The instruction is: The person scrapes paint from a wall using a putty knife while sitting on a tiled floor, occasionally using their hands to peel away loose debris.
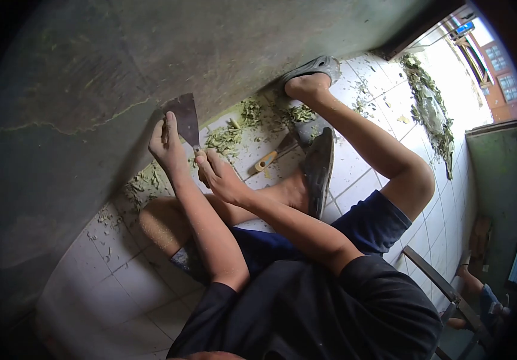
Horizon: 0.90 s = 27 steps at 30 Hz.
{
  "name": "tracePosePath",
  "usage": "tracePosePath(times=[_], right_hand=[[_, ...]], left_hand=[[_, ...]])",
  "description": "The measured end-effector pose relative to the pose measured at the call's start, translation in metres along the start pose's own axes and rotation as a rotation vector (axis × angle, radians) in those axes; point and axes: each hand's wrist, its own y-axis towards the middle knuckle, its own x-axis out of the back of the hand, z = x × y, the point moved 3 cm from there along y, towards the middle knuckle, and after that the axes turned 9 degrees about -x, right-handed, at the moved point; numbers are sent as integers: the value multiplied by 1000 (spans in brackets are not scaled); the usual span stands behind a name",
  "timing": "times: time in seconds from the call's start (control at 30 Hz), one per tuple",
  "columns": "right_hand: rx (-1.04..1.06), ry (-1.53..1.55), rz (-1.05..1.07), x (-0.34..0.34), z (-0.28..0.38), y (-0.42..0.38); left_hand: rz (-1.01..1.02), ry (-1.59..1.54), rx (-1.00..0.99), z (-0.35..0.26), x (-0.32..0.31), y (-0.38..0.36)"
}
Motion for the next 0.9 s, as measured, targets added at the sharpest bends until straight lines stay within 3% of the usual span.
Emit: tracePosePath(times=[0.33,0.5,0.7,0.8,0.9], right_hand=[[-1,-106,-67,-7,0,8],[126,-192,-155,-12,3,7],[136,-211,-232,-17,4,9],[217,-243,-275,-15,17,8],[311,-331,-299,-12,63,14]], left_hand=[[-26,38,27,4,2,4],[-74,45,-2,-5,-3,4],[-69,42,26,-9,-3,6],[-53,139,-9,-13,-7,12],[-184,-34,-178,-64,-22,33]])
